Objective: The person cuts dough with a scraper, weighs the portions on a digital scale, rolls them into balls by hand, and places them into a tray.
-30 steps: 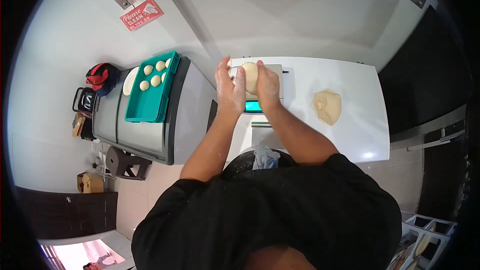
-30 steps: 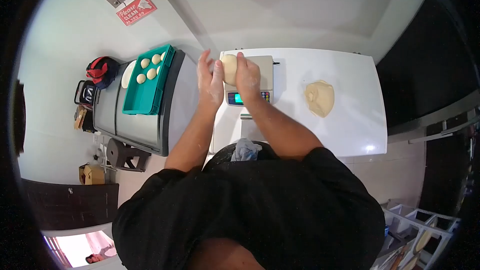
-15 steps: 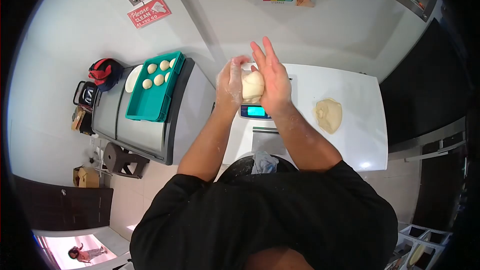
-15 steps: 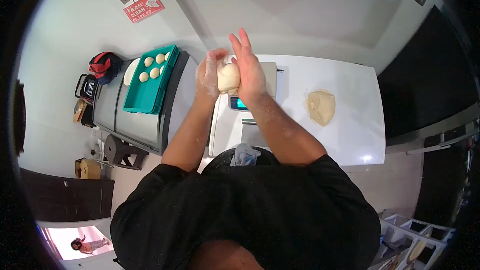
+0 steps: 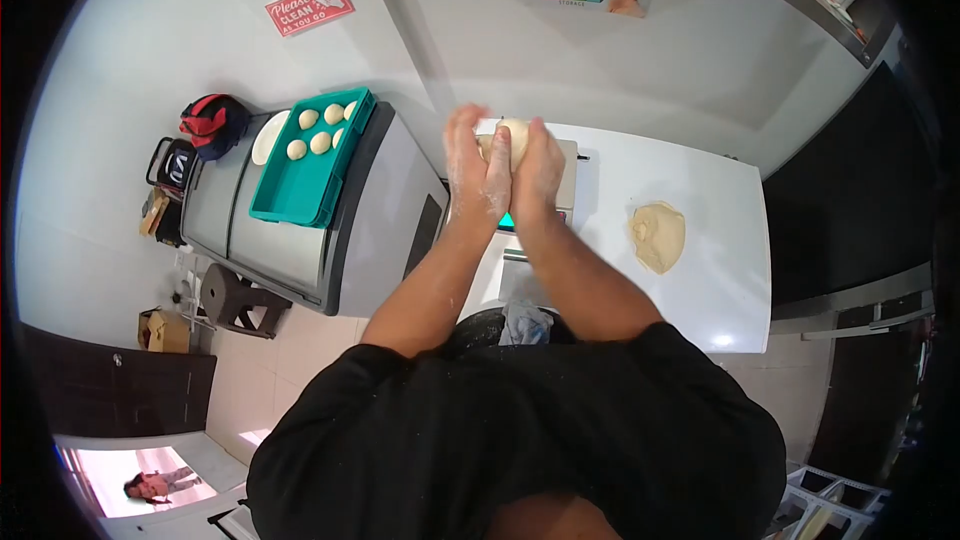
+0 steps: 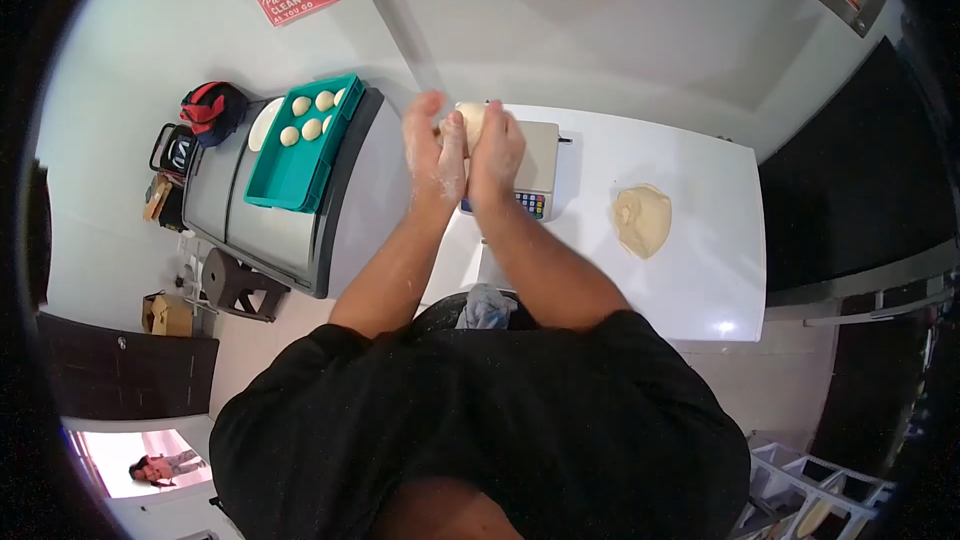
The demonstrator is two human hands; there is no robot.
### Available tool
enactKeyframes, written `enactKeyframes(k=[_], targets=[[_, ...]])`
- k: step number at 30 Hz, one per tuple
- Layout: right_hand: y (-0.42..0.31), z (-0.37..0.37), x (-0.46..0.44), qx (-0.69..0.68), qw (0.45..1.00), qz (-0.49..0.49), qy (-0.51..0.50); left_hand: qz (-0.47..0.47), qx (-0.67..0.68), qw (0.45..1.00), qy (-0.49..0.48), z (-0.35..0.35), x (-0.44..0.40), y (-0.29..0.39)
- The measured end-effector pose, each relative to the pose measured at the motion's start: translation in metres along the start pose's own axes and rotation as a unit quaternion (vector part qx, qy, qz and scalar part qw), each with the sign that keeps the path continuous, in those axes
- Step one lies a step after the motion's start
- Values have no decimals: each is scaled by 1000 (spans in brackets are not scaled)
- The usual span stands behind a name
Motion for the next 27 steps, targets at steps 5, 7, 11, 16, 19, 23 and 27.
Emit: enactKeyframes(k=[5,7,11,16,19,23,27], targets=[[-21,-16,-24,269,959,-16,-87,-199,-162,966,-30,7,-24,57],[-30,-25,-12,327,938,-78,-89,-34,-192,974,-113,7,-33,29],[-48,-47,1,23,995,24,-97,146,149,967,-143,-4,-26,-8],[-61,-62,18,-8,981,10,-196,252,189,932,-179,-16,-9,-33],[-43,-49,-5,-14,991,-24,-131,59,34,992,-104,-7,-5,9],[-16,5,-25,128,991,40,23,155,80,985,-5,16,-8,-23],[-16,-18,21,142,980,115,-72,258,315,907,108,13,-10,-57]])
Point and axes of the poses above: each hand's wrist, its own x-axis away from the middle knuckle, its own z-axis out of the back of the hand, y = z × x, the point moved 10 cm from there along -x, towards the middle knuckle, and after that the axes turned 4 degrees about -y, right-handed, at the moved point
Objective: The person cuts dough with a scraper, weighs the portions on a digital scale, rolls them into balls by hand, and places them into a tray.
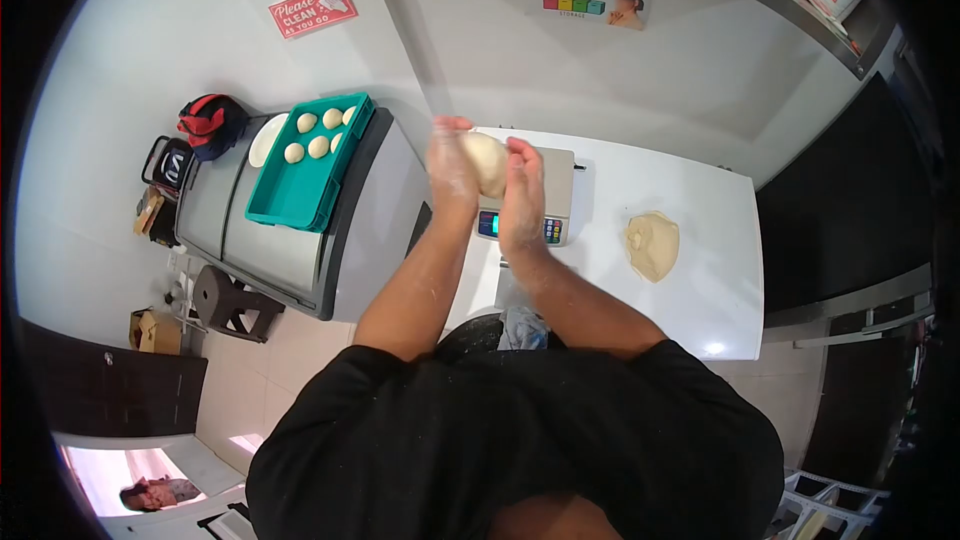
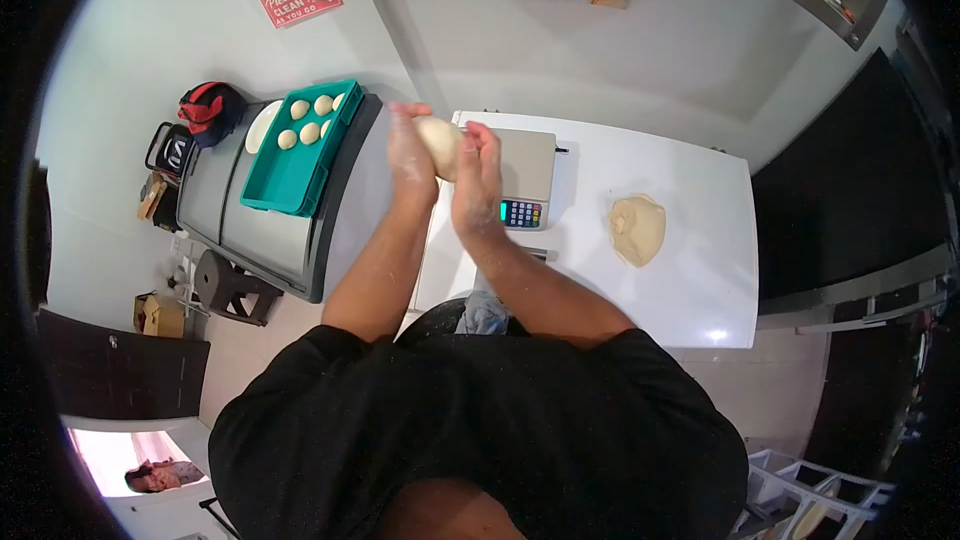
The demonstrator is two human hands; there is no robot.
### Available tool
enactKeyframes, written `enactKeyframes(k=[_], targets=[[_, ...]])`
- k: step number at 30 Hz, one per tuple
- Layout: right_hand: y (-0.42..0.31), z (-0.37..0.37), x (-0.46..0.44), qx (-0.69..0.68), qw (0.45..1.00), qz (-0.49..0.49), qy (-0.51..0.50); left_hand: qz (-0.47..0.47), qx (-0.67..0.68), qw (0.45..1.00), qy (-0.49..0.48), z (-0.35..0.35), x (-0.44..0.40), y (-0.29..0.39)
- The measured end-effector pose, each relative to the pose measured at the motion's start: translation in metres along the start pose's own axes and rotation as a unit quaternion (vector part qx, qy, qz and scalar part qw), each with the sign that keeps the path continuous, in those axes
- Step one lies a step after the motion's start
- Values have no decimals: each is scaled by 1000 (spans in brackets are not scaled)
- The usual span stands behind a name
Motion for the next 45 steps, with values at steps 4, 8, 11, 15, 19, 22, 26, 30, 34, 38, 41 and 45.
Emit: enactKeyframes(k=[4,8,11,15,19,22,26,30,34,38,41,45], targets=[[3,14,-10,134,991,2,-2,-597,-517,613,-11,-75,95,89],[-28,2,-25,230,971,-61,-25,-240,-537,790,-169,-68,25,56],[-27,2,-34,61,994,-85,13,-138,-473,850,-186,-65,17,63],[-34,-37,-21,-326,925,-148,-129,50,-207,951,-226,-54,12,22],[-42,-35,-26,-294,946,-58,-125,-50,-214,947,-235,-56,15,29],[-18,-7,-56,-115,991,-58,-21,-119,-339,912,-198,-54,15,38],[8,4,-23,-57,990,-116,50,-72,-347,926,-132,-28,-6,8],[-12,6,-21,12,990,-104,96,-215,-217,946,-108,-43,0,31],[-33,23,-47,142,987,-64,28,-453,-450,752,-165,-98,44,74],[-63,-1,-44,261,963,-51,-37,-236,-489,806,-235,-100,17,60],[-55,-9,-43,232,971,-4,-54,-61,-471,863,-175,-86,7,57],[-53,-8,-42,-68,993,25,-92,-123,-271,930,-217,-97,44,62]])
Point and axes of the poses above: each hand's wrist, its own x-axis away from the middle knuckle, its own z-axis out of the back of the hand, y = z × x, the point moved 10 cm from there along -x, towards the middle knuckle, and after that the axes turned 4 degrees about -y, right-handed, at the moved point
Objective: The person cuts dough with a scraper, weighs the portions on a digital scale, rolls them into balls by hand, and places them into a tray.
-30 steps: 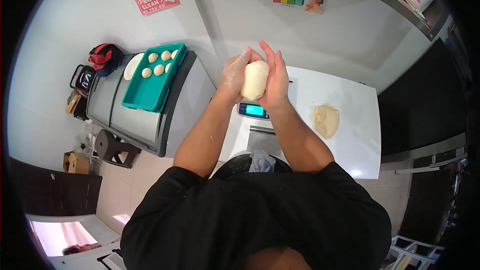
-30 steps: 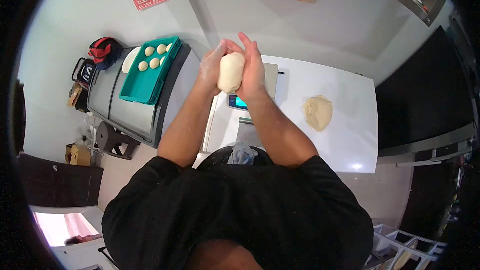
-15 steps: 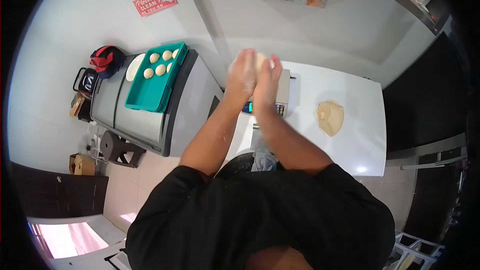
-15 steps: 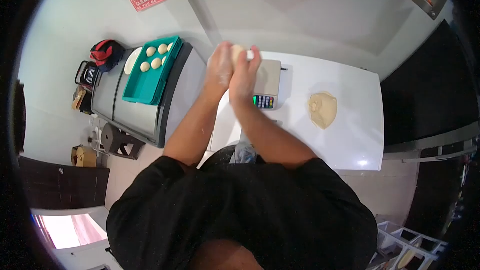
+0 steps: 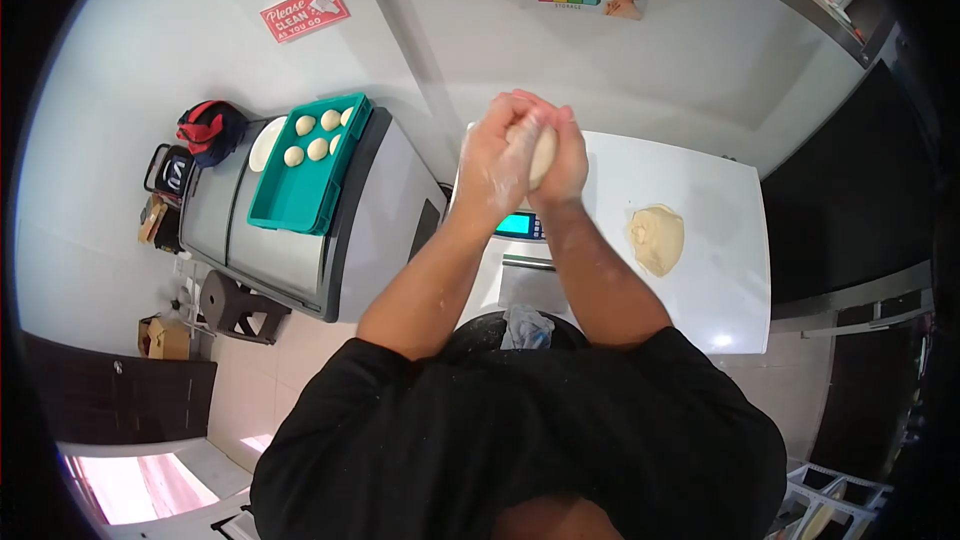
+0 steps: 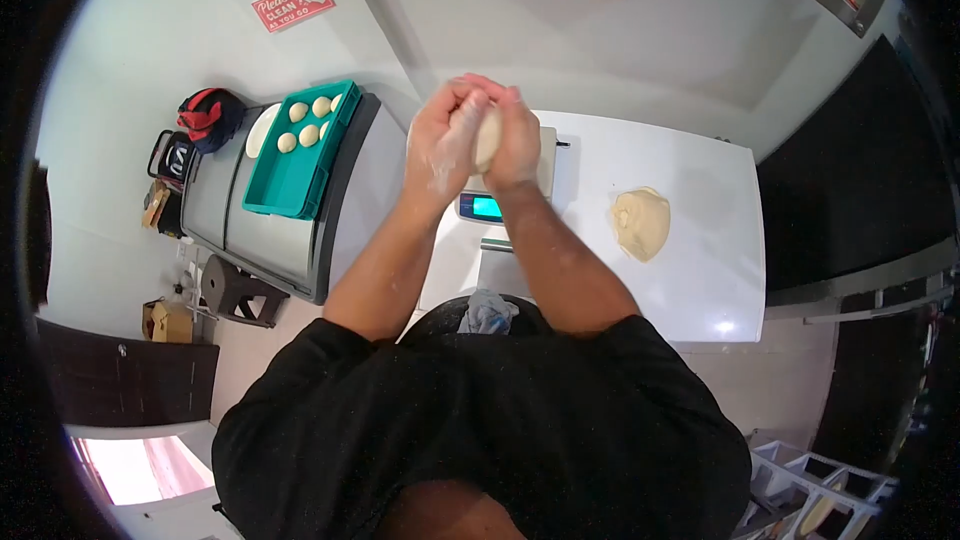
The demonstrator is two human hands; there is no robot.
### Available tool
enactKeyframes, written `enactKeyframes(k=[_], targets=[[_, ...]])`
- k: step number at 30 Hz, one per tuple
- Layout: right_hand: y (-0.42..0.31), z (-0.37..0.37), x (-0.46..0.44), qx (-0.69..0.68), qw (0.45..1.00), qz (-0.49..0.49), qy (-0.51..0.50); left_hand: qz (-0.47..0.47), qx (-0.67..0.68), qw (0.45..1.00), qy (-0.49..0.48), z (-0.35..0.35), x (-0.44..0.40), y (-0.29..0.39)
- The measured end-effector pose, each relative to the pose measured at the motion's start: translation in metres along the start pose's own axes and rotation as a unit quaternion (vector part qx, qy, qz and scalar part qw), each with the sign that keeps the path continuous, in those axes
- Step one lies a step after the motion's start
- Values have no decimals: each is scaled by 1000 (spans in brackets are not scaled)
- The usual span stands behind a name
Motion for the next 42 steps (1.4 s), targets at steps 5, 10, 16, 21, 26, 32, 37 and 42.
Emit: enactKeyframes(k=[5,10,16,21,26,32,37,42], targets=[[-5,-41,15,-339,937,-80,-33,-177,8,981,-78,-3,2,17],[-55,-46,-30,-244,965,42,-84,-207,185,960,-35,8,-1,18],[-18,-59,-14,-309,946,-51,-89,-189,223,956,-39,12,9,13],[-15,-53,-29,-428,893,-53,-127,-161,8,982,-97,20,26,-1],[45,-35,-53,-117,991,-46,44,-97,185,978,22,47,-8,-24],[16,-63,-9,150,987,-7,-51,-140,33,976,165,93,11,-20],[7,-114,13,-235,947,-35,-217,-326,13,945,15,89,30,34],[42,-132,25,-192,979,-72,10,-388,102,915,-33,116,23,-12]])
Point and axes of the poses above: each hand's wrist, its own x-axis away from the middle knuckle, its own z-axis out of the back of the hand, y = z × x, the point moved 10 cm from there along -x, towards the middle knuckle, and after that the axes turned 4 degrees about -y, right-handed, at the moved point
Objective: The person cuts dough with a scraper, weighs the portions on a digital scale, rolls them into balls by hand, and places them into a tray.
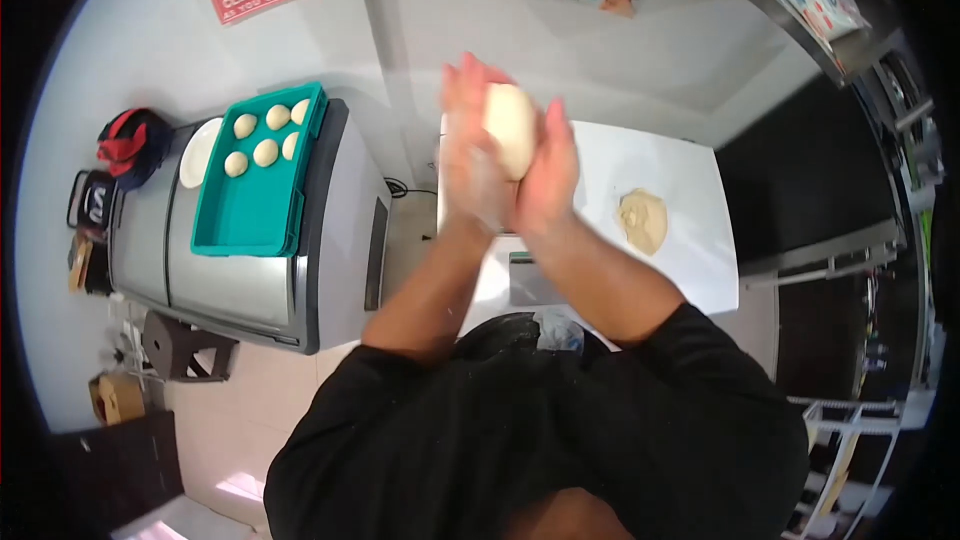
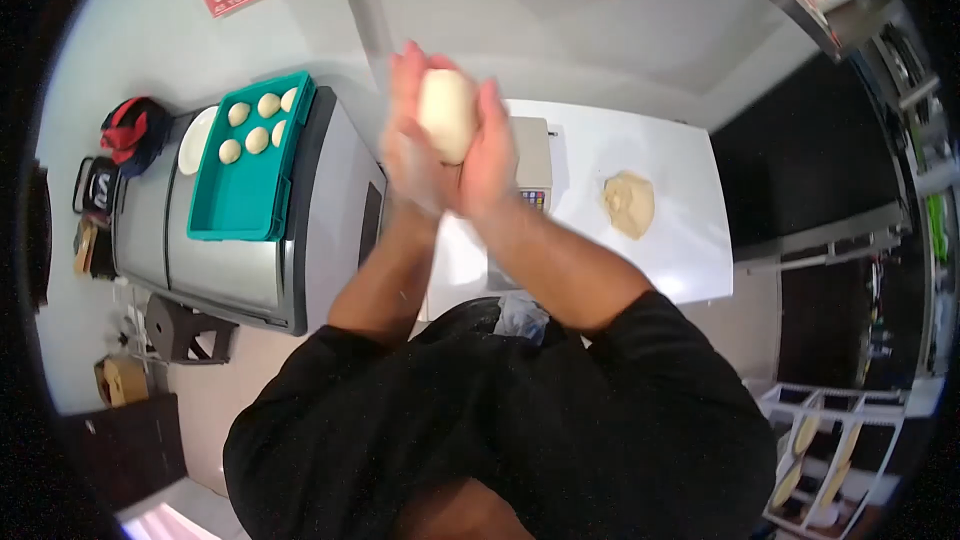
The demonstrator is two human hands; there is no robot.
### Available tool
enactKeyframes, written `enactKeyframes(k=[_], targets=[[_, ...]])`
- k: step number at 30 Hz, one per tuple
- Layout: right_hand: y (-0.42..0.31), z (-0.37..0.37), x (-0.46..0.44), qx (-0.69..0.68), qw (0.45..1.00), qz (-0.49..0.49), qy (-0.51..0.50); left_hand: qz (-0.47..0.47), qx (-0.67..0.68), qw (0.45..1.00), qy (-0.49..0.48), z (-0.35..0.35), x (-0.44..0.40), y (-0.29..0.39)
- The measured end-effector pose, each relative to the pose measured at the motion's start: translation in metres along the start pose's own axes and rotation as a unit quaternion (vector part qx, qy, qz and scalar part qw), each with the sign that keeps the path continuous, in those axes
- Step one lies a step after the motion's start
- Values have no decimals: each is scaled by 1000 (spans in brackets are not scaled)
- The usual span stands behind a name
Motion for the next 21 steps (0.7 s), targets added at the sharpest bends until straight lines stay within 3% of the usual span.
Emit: enactKeyframes(k=[4,7,9,11,13,16,18,20,21], targets=[[2,13,-28,-47,998,34,2,117,-28,991,-58,10,-1,-47],[33,46,-15,27,989,-24,144,177,11,982,-62,-11,27,-57],[22,59,-18,-11,991,-17,134,210,79,974,-34,-32,39,-55],[3,66,-21,-92,990,-7,105,235,75,969,-28,-7,49,-57],[4,70,-22,-69,992,-10,101,285,53,957,-14,19,57,-68],[30,69,-11,-43,993,-44,100,230,142,961,-65,-1,37,-70],[25,69,-30,-48,990,17,133,195,176,961,-84,-5,22,-68],[12,57,-33,-51,988,52,138,244,207,946,54,14,12,-83],[-5,50,-25,100,982,82,139,267,223,929,123,23,13,-86]])
Point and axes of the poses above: each hand's wrist, its own x-axis away from the middle knuckle, its own z-axis out of the back of the hand, y = z × x, the point moved 10 cm from there along -x, towards the middle knuckle, and after that the axes turned 4 degrees about -y, right-handed, at the moved point
